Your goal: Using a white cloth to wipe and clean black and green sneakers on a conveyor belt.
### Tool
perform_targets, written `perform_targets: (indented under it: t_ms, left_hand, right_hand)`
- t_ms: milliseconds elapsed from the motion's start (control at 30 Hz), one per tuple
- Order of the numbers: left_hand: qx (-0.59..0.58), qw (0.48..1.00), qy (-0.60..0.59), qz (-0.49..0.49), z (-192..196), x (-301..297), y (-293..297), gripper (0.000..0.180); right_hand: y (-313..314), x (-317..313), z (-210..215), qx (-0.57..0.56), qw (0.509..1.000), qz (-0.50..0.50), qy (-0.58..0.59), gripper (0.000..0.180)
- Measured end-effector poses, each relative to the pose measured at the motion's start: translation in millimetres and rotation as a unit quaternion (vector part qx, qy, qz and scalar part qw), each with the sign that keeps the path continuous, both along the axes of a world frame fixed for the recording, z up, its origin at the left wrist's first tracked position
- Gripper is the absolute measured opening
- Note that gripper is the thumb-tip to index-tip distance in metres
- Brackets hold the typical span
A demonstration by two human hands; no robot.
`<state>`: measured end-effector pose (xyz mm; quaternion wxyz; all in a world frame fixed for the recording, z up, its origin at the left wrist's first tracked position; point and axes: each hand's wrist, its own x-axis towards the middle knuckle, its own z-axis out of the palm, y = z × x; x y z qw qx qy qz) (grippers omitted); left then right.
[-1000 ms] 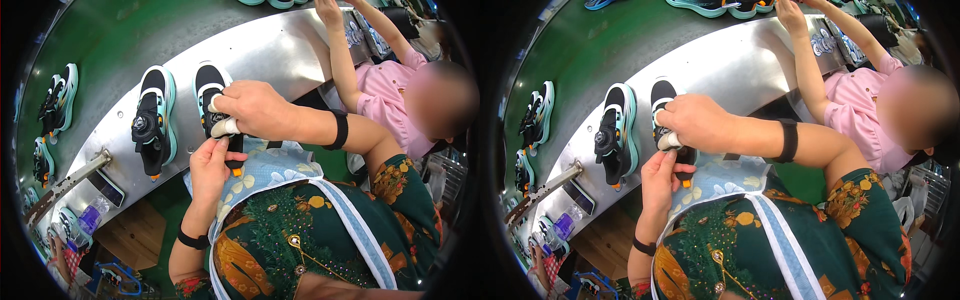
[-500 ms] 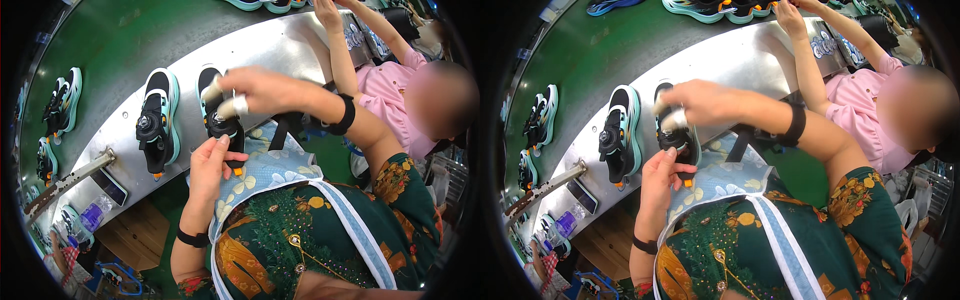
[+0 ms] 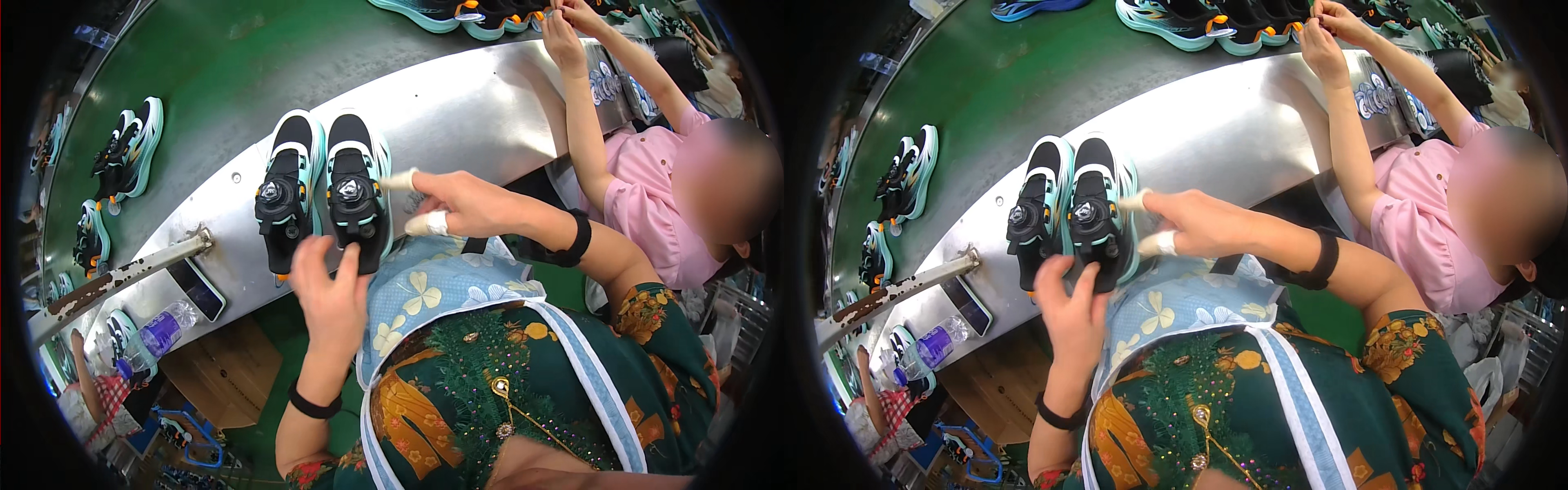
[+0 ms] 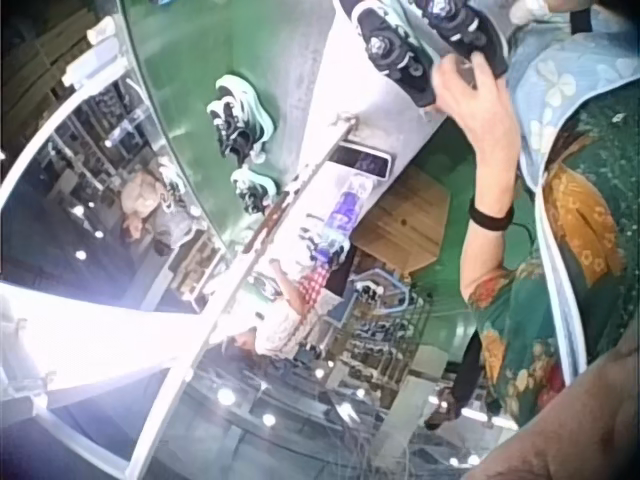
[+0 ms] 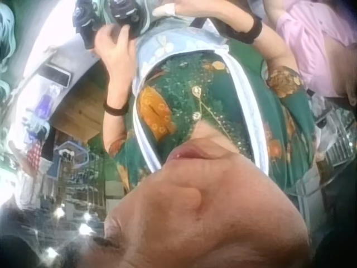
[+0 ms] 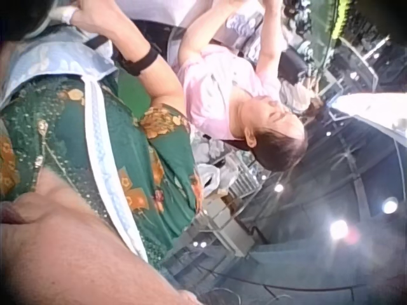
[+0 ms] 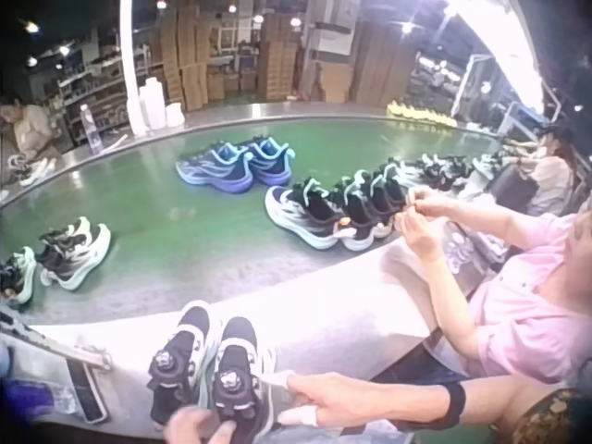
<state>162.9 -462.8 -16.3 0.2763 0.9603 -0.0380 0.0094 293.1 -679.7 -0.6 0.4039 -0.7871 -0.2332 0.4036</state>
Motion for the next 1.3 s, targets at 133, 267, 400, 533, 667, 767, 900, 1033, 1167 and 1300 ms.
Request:
perform_targets:
  t_ms: [133,267,400,533,667,767,900,1033,1167,1300]
  left_hand:
    - [0.108,0.993,0.008,0.038,12.6,-1.7,12.1,0.046]
    - [0.097,0.995,0.022,-0.004,-0.2,6.6,29.1,0.041]
    - [0.102,0.99,-0.093,-0.04,-15.5,105.7,73.1,0.029]
    - [0.225,0.966,-0.117,0.047,-30.3,205.9,127.5,0.025]
    - [0.316,0.888,-0.302,0.144,-33.1,244.5,106.9,0.029]
    - [0.066,0.972,-0.224,-0.022,-21.8,222.5,34.5,0.024]
    - [-0.161,0.985,-0.031,0.047,-36.4,168.3,-13.2,0.029]
    - [-0.356,0.922,0.031,0.147,-33.2,121.6,-41.3,0.044]
    - [-0.357,0.913,0.096,0.173,-54.0,91.6,-8.2,0.04]
    - [-0.105,0.975,0.047,0.188,-26.4,87.7,17.1,0.04]
  right_hand:
    - [-16.4,0.4,-7.4,-0.007,0.996,0.04,-0.08,0.044]
    - [-12.7,23.7,2.1,-0.023,0.991,0.116,-0.055,0.037]
    - [-37.6,94.4,-2.0,-0.014,0.963,0.037,-0.267,0.038]
    - [-68.3,176.6,-0.7,-0.098,0.878,-0.034,-0.468,0.044]
    - [-75.9,227.4,-15.3,-0.316,0.805,-0.029,-0.502,0.063]
    - [-76.0,245.0,-26.2,-0.232,0.915,-0.026,-0.329,0.056]
    - [-42.5,217.3,-6.1,-0.194,0.9,-0.02,-0.389,0.033]
    - [-15.9,89.3,17.7,-0.068,0.964,0.103,-0.236,0.041]
    - [-9.5,6.9,20.9,0.144,0.977,0.145,-0.053,0.054]
    - [-35.3,32.5,47.8,0.252,0.933,0.244,0.077,0.049]
